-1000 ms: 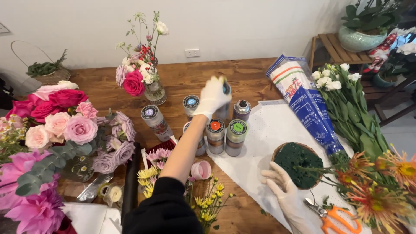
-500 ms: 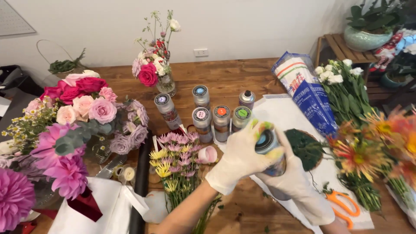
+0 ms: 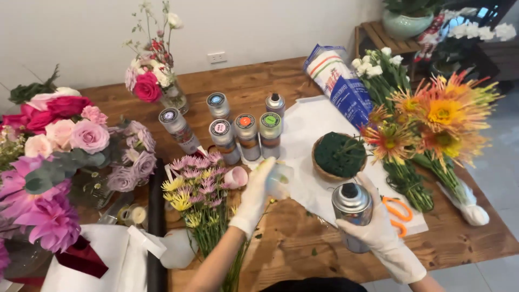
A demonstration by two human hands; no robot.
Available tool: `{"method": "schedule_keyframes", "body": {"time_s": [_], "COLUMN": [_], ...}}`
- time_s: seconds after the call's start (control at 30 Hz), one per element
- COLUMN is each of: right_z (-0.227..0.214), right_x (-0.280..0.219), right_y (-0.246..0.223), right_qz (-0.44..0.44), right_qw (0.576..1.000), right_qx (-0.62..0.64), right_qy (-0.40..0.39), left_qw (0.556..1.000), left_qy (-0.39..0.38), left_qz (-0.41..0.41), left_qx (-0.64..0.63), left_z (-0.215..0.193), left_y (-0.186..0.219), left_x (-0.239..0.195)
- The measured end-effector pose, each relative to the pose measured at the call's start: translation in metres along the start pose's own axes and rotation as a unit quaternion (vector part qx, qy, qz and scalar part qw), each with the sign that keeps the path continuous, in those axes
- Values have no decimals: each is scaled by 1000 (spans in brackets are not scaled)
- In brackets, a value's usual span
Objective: The person sprays a bouquet of orange and yellow flowers with a can of spray paint. They rotate the bouquet to apply the spray evenly and then place the can back on the table.
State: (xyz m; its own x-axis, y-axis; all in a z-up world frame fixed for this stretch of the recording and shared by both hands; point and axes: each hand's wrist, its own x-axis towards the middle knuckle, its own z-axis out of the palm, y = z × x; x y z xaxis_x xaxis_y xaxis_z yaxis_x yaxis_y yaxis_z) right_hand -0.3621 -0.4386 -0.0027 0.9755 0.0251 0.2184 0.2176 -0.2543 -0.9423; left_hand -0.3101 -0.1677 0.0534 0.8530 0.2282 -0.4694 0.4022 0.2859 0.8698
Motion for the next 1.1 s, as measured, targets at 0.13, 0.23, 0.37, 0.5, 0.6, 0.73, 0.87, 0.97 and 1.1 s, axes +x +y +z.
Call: {"method": "schedule_keyframes", "body": {"time_s": [0.13,0.23,0.37,0.5,0.6,0.73,0.87,0.97,1.1], "right_z": [7,2,-15,-32,-43,-43,-58,-44,-34], "right_x": [-9,-12,-19,-17,-21,-15,-17,-12,-2], "right_y": [6,4,3,21,58,13,-2,-55,-82], "right_qz": [6,-9,13,0,23,52,72,124,230], "right_qw": [994,969,971,902,881,868,925,919,850], "right_qx": [103,246,225,374,370,374,224,182,222], "right_qy": [38,27,80,214,293,321,297,327,419], "left_qw": [952,884,739,800,879,841,912,826,682], "left_qy": [-45,-108,-107,-183,-425,-537,-376,-268,-195], "left_qz": [69,80,298,134,168,-55,91,350,523], "left_qx": [295,448,594,556,134,37,136,351,472], "left_z": [23,41,45,65,85,108,118,123,129], "left_y": [-44,-108,-196,-193,-104,-95,-96,-105,-122], "left_x": [30,73,139,124,-16,-63,-65,-68,-71]}}
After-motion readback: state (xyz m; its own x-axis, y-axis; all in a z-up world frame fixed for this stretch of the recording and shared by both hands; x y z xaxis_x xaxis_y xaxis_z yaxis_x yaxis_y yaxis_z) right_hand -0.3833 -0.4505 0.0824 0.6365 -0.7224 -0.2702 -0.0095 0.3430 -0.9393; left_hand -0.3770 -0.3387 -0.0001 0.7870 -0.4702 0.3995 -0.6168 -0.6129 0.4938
